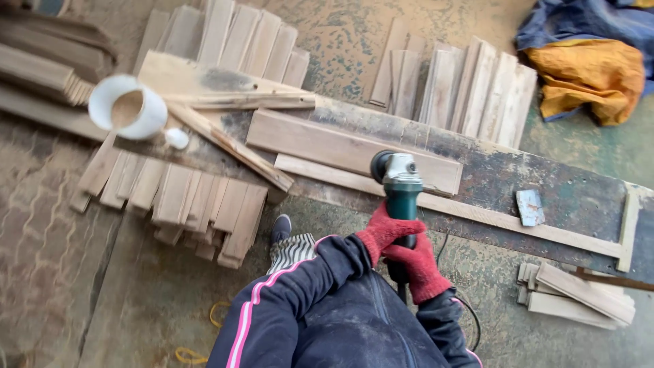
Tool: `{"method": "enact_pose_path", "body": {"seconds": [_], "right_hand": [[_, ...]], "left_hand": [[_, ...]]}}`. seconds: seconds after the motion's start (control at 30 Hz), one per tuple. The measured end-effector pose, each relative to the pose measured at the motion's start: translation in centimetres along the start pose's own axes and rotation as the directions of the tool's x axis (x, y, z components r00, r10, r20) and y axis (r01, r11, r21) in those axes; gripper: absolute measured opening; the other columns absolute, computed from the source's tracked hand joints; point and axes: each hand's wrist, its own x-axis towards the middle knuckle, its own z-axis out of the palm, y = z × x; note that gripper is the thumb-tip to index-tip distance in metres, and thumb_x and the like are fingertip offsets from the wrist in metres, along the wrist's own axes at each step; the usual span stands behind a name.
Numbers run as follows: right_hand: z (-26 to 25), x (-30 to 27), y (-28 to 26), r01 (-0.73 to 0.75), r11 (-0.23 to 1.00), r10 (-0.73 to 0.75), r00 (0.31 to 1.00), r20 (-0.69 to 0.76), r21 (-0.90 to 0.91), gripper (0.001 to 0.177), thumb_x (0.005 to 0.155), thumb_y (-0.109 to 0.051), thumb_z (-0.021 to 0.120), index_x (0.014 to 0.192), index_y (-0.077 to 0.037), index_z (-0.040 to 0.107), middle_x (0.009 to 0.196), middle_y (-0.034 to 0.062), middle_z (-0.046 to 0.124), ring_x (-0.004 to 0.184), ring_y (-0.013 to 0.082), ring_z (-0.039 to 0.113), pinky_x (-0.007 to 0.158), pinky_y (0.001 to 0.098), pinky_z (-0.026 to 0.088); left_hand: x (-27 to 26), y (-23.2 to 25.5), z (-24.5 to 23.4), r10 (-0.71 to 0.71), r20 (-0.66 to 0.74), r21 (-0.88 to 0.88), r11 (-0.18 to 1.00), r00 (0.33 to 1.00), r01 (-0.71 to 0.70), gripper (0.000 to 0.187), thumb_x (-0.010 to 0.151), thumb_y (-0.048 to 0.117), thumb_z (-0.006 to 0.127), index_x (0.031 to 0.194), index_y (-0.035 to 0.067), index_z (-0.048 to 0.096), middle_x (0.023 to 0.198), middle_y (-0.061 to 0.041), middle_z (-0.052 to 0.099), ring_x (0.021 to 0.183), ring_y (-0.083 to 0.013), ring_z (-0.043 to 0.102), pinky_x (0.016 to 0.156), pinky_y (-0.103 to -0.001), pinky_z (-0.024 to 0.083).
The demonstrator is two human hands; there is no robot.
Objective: Sanding wooden planks using an angle grinder with a sanding disc attachment.
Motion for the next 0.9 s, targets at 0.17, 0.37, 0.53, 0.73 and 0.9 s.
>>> {"method": "enact_pose_path", "body": {"seconds": [0.17,0.37,0.53,0.73,0.9], "right_hand": [[5.9,3.7,4.8,-0.063,0.998,0.064,0.996,-0.067,0.013,0.057,0.046,0.004,0.095,0.094,0.002,0.064,0.072,0.0249,0.063,0.058,0.0365,0.069,0.052,0.0528,0.062],[11.9,4.3,5.0,-0.097,0.995,0.095,0.987,-0.132,-0.01,0.06,0.046,0.0,0.094,0.097,0.001,0.063,0.078,0.0246,0.064,0.066,0.0382,0.07,0.055,0.0536,0.062],[13.3,5.1,4.6,-0.122,0.992,0.116,0.977,-0.178,-0.021,0.06,0.047,0.0,0.095,0.098,0.0,0.064,0.077,0.0236,0.064,0.065,0.0366,0.069,0.056,0.0521,0.063],[12.8,6.2,3.3,-0.152,0.982,0.134,0.979,-0.151,-0.111,0.061,0.049,-0.001,0.094,0.102,0.001,0.063,0.082,0.0255,0.064,0.072,0.0401,0.07,0.059,0.0544,0.063],[13.4,6.6,2.7,-0.164,0.964,0.143,0.983,-0.111,-0.209,0.063,0.048,0.0,0.095,0.103,0.0,0.064,0.083,0.0263,0.065,0.075,0.0401,0.07,0.06,0.0567,0.064]], "left_hand": [[0.2,4.3,-6.9,-0.122,-0.064,0.013,0.992,0.99,0.123,0.078,0.053,0.01,0.098,0.123,0.01,0.063,0.1,-0.016,0.072,0.102,-0.0367,0.072,0.091,-0.047,0.058],[2.4,5.8,-12.7,-0.151,-0.022,0.005,0.988,0.988,0.152,0.079,0.05,0.007,0.1,0.121,0.007,0.063,0.098,-0.019,0.071,0.098,-0.0401,0.072,0.084,-0.05,0.061],[4.4,5.7,-13.0,-0.191,-0.003,-0.051,0.98,0.982,0.19,0.08,0.046,0.009,0.103,0.118,0.009,0.066,0.093,-0.015,0.072,0.09,-0.0364,0.074,0.077,-0.05,0.062],[6.7,4.2,-12.9,-0.191,0.007,-0.194,0.963,0.981,0.189,0.077,0.048,0.01,0.103,0.115,0.006,0.067,0.089,-0.017,0.071,0.085,-0.0373,0.074,0.071,-0.051,0.062],[6.3,5.0,-13.2,-0.181,0.0,-0.167,0.97,0.984,0.178,0.076,0.051,0.019,0.103,0.117,0.008,0.067,0.091,-0.017,0.071,0.091,-0.0356,0.073,0.078,-0.05,0.062]]}}
